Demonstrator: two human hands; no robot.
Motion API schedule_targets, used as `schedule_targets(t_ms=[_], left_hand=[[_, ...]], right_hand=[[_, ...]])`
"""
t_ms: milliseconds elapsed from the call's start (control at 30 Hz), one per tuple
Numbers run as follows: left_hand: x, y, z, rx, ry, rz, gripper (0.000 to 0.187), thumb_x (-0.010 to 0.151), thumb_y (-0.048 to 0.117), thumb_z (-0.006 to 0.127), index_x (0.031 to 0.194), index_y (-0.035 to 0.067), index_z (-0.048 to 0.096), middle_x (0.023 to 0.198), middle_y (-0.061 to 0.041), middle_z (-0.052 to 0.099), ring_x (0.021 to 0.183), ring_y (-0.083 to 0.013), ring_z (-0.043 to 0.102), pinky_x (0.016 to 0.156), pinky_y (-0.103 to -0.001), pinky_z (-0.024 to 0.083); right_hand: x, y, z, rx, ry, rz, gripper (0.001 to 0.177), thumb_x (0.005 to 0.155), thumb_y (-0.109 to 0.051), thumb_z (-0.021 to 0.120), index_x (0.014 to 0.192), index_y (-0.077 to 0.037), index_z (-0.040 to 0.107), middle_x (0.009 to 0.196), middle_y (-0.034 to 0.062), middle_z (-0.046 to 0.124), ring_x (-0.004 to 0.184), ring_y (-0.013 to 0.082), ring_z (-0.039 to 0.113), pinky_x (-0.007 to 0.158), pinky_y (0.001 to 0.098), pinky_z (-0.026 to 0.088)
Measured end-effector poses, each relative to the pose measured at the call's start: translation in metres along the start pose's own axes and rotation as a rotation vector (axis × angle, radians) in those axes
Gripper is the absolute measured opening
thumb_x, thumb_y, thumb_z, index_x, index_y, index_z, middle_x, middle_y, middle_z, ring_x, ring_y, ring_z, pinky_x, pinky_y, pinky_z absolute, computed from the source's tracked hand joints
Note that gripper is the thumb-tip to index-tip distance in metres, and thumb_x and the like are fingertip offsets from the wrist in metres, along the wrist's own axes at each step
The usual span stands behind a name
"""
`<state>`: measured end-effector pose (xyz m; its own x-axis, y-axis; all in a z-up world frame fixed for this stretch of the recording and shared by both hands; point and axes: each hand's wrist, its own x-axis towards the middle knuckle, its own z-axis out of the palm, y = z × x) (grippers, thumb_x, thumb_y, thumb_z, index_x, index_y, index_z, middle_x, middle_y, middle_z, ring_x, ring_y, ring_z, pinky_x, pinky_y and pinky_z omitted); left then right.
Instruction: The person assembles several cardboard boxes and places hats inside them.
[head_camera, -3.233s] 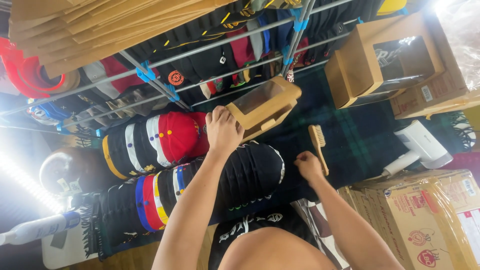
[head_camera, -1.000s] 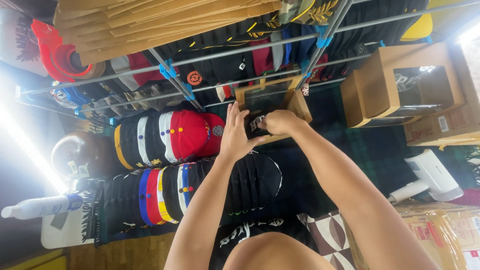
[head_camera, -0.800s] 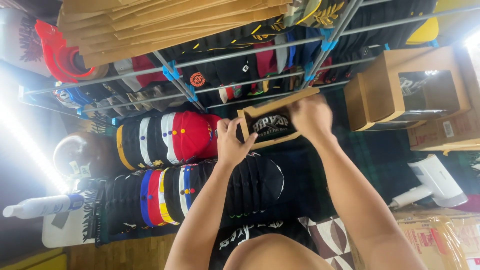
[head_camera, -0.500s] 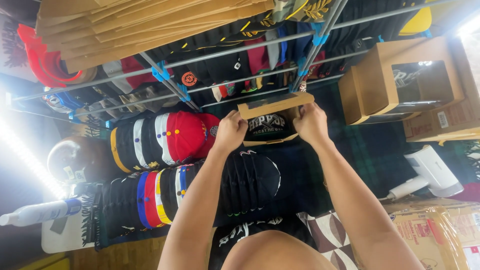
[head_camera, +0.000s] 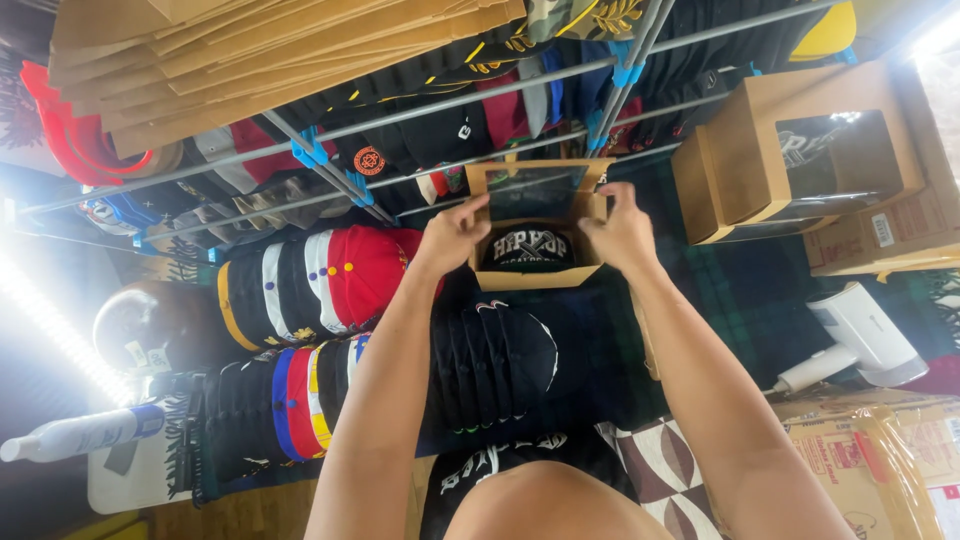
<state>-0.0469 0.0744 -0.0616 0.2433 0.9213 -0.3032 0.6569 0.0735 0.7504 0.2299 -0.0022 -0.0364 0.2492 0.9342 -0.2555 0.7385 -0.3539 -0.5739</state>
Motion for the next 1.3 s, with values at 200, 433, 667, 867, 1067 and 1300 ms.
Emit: schedule_targets(t_ms=[200,433,667,867,1067,1300], left_hand=[[0.017,-0.001,0.044,0.59,0.111,-0.025,0.04,0.085,0.015,0.065,0.123,0.026,0.072,0.105,-0.011,0.067,0.091,-0.0347,0.072,0.079,-0.046,0.061],[-0.02,0.064,0.012,0.412,0.059,-0.002,0.062,0.086,0.032,0.055,0.145,0.014,0.047,0.118,-0.018,0.067,0.111,-0.0445,0.068,0.096,-0.059,0.053],[-0.04,0.006,-0.005,0.157,0.051,0.339,0.032,0.076,0.003,0.071,0.104,0.012,0.058,0.089,-0.012,0.073,0.09,-0.0378,0.073,0.079,-0.047,0.059],[-0.071,-0.02,0.026,0.428,0.43,0.82,0.016,0.097,0.024,0.068,0.096,0.008,0.07,0.099,-0.011,0.07,0.122,-0.0348,0.06,0.092,-0.042,0.053],[-0.09,-0.019,0.045,-0.266,0.488,0.558,0.078,0.077,0.004,0.086,0.139,-0.001,0.039,0.109,-0.013,0.076,0.107,-0.0284,0.072,0.091,-0.037,0.059],[-0.09,-0.012,0.034,-0.177,0.463,0.484,0.071,0.086,0.011,0.083,0.149,0.009,0.051,0.132,-0.014,0.064,0.109,-0.0308,0.07,0.076,-0.032,0.064]], right_hand=[[0.003,-0.022,0.011,-0.167,0.088,0.165,0.036,0.088,-0.031,0.065,0.118,-0.017,0.05,0.102,0.0126,0.074,0.106,0.0396,0.072,0.091,0.0516,0.056],[0.022,0.008,0.031,0.171,0.088,0.07,0.028,0.091,-0.047,0.071,0.109,-0.026,0.07,0.126,0.0043,0.055,0.111,0.0399,0.068,0.092,0.0468,0.058],[0.006,0.056,0.039,0.307,0.34,-0.304,0.012,0.089,-0.017,0.083,0.1,-0.015,0.081,0.118,0.0112,0.064,0.094,0.0378,0.071,0.076,0.0455,0.061],[-0.017,0.044,0.033,0.362,0.415,-0.417,0.036,0.08,0.002,0.076,0.113,-0.006,0.064,0.096,0.013,0.065,0.083,0.0367,0.071,0.061,0.0439,0.06],[-0.038,0.037,0.003,0.769,0.015,-0.656,0.078,0.093,-0.005,0.057,0.162,0.001,0.023,0.088,0.0137,0.069,0.078,0.0226,0.071,0.067,0.0391,0.058],[-0.049,0.034,0.008,0.538,0.236,-0.618,0.028,0.09,-0.001,0.08,0.118,-0.001,0.077,0.086,0.0131,0.07,0.077,0.0271,0.074,0.066,0.0325,0.061]])
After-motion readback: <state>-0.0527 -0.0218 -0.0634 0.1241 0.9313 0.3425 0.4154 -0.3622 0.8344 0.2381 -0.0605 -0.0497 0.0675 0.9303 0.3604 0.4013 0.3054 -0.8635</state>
